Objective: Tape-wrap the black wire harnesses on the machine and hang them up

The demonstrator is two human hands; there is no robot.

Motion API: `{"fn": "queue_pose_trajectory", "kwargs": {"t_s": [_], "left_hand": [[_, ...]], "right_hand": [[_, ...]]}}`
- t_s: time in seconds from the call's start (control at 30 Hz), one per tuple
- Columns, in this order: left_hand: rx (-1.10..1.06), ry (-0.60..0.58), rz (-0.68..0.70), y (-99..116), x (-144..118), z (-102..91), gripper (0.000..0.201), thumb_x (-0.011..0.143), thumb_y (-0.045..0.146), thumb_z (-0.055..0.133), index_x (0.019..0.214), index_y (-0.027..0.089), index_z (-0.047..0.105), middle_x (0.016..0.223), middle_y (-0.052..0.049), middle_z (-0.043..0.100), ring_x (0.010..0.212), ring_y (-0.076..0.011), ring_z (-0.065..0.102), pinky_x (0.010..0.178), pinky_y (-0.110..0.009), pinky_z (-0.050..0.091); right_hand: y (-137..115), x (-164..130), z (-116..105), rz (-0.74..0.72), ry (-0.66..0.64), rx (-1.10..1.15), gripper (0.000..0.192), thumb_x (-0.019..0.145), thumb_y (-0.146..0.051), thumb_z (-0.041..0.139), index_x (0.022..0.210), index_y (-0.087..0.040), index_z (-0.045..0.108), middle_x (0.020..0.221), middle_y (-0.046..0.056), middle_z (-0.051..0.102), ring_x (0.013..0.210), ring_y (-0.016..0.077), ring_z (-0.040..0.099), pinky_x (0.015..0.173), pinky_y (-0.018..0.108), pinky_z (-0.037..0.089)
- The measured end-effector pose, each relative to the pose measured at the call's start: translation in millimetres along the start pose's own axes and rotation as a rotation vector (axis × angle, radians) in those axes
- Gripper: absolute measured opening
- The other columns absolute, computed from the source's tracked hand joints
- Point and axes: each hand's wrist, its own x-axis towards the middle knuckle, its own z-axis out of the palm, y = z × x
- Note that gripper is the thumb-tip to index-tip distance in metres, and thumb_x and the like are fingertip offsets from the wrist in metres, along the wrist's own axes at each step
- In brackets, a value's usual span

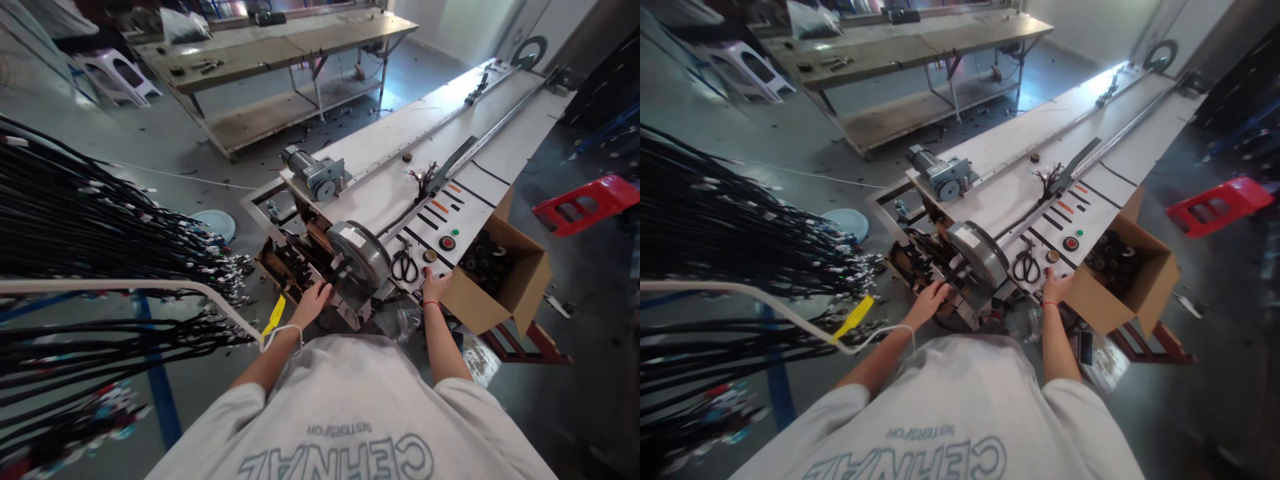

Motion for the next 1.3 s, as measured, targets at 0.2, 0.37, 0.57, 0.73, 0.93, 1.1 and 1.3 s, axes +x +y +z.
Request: {"fn": "queue_pose_trajectory", "kwargs": {"t_s": [0.2,0.37,0.57,0.73,0.93,1.1,1.3], "left_hand": [[0.153,-0.222,-0.044,-21,11,-1.6,0.038,0.076,0.055,0.054,0.076,0.018,0.06,0.075,-0.006,0.067,0.073,-0.0221,0.061,0.071,-0.032,0.046],[0.139,-0.256,-0.079,-56,-11,-26.3,0.044,0.069,0.063,0.057,0.075,0.019,0.061,0.073,-0.004,0.067,0.073,-0.0217,0.061,0.07,-0.03,0.048],[0.069,-0.188,-0.145,-71,-59,-52.5,0.05,0.073,0.07,0.047,0.079,0.022,0.061,0.067,-0.003,0.065,0.067,-0.0227,0.063,0.064,-0.031,0.049],[-0.067,-0.039,-0.194,-49,-64,-41.6,0.058,0.071,0.077,0.044,0.082,0.023,0.058,0.077,-0.005,0.069,0.073,-0.0236,0.065,0.069,-0.034,0.054],[-0.031,-0.026,-0.132,-23,-42,-23.1,0.061,0.075,0.078,0.039,0.085,0.021,0.059,0.078,-0.007,0.068,0.073,-0.0239,0.065,0.074,-0.036,0.054],[-0.068,-0.048,-0.107,-17,-28,-16.1,0.06,0.077,0.076,0.038,0.087,0.02,0.058,0.085,-0.008,0.069,0.076,-0.0229,0.065,0.074,-0.035,0.054],[-0.054,-0.076,-0.054,-12,-29,-9.8,0.055,0.081,0.072,0.038,0.08,0.021,0.057,0.07,-0.003,0.063,0.071,-0.0214,0.062,0.075,-0.035,0.052]], "right_hand": [[-4,-2,-1,0.029,-0.011,-0.026,0.091,0.084,-0.06,0.05,0.143,0.006,0.03,0.143,0.033,0.04,0.135,0.0373,0.038,0.111,0.044,0.029],[-7,-3,-3,0.033,-0.029,-0.064,0.089,0.085,-0.057,0.052,0.144,0.006,0.029,0.143,0.033,0.039,0.135,0.0383,0.037,0.11,0.044,0.029],[-9,-3,-4,0.073,-0.067,-0.078,0.092,0.083,-0.055,0.055,0.145,0.007,0.026,0.143,0.035,0.038,0.135,0.0391,0.038,0.109,0.044,0.031],[-2,-2,0,0.074,-0.045,-0.06,0.092,0.082,-0.057,0.054,0.145,0.005,0.028,0.144,0.033,0.038,0.134,0.0374,0.038,0.11,0.042,0.028],[4,-2,3,0.061,-0.026,-0.024,0.092,0.081,-0.058,0.055,0.146,0.002,0.028,0.146,0.031,0.037,0.135,0.0359,0.037,0.111,0.042,0.028],[0,-6,0,0.074,-0.023,-0.009,0.091,0.083,-0.06,0.052,0.145,0.002,0.03,0.145,0.032,0.038,0.135,0.0363,0.038,0.109,0.042,0.03],[-13,-9,-7,0.097,-0.022,-0.046,0.08,0.09,-0.059,0.039,0.144,0.0,0.032,0.142,0.031,0.042,0.133,0.0347,0.041,0.108,0.042,0.032]]}}
